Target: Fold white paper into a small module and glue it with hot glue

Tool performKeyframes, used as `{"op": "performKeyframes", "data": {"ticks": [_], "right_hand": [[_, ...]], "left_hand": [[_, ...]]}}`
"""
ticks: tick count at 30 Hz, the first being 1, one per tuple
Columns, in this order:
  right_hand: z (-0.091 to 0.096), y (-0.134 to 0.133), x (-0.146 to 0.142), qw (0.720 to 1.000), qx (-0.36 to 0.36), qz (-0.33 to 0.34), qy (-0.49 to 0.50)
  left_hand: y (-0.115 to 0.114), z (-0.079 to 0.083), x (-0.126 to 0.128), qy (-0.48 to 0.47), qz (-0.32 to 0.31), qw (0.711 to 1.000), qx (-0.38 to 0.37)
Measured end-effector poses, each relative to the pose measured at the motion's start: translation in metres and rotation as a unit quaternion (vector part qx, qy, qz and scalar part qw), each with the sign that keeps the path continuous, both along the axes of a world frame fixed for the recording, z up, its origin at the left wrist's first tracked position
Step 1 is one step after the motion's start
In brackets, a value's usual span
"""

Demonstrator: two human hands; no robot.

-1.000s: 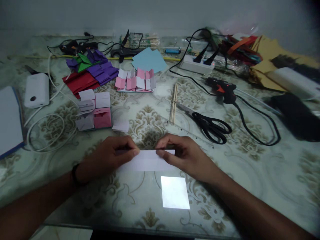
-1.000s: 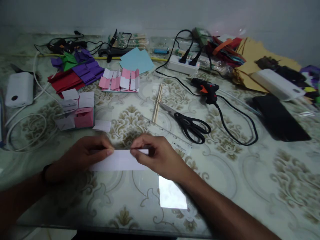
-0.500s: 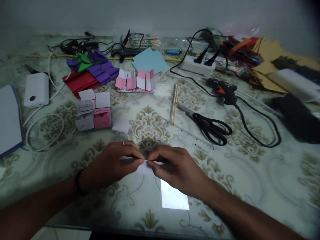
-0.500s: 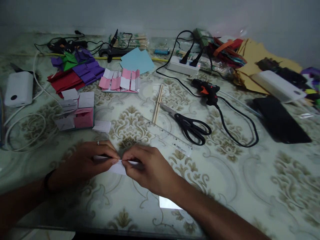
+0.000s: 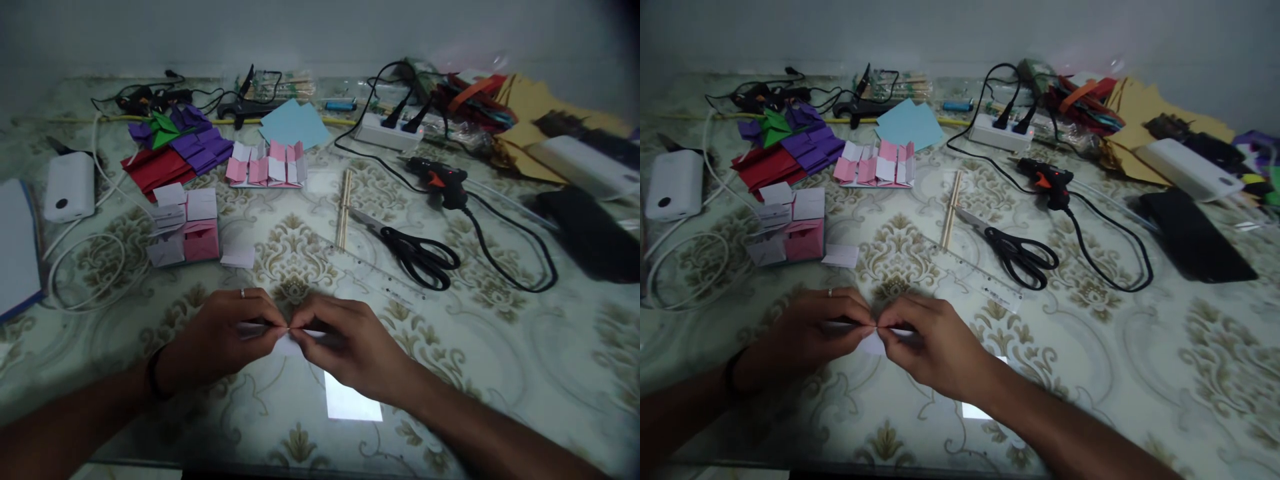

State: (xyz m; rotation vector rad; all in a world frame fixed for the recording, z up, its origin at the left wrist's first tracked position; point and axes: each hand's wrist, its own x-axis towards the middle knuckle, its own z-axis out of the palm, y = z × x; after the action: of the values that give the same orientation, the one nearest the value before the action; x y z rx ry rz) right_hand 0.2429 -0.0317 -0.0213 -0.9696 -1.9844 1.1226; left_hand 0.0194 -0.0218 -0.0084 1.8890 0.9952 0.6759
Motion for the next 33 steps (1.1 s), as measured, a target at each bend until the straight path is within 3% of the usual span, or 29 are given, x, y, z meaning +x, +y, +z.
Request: {"op": "performKeyframes", "data": {"ticks": [16,23,28,30,33], "right_hand": [[0.001,0.004,0.005,0.998,0.054,0.020,0.032],[0.006,0.026,0.032,0.998,0.061,-0.028,-0.016],[0.008,0.034,0.040,0.990,0.076,-0.118,-0.029],[0.008,0.030,0.034,0.990,0.094,-0.105,-0.025],[0.005,0.020,0.020,0.993,0.115,-0.033,-0.008]], "left_hand": [[0.001,-0.004,-0.005,-0.030,-0.017,0.999,0.040],[0.018,-0.001,-0.019,0.001,0.041,0.998,0.056],[0.023,-0.003,-0.020,0.014,0.068,0.995,0.071],[0.021,-0.005,-0.018,0.020,0.043,0.996,0.081],[0.015,-0.007,-0.013,0.014,-0.001,0.995,0.099]]}}
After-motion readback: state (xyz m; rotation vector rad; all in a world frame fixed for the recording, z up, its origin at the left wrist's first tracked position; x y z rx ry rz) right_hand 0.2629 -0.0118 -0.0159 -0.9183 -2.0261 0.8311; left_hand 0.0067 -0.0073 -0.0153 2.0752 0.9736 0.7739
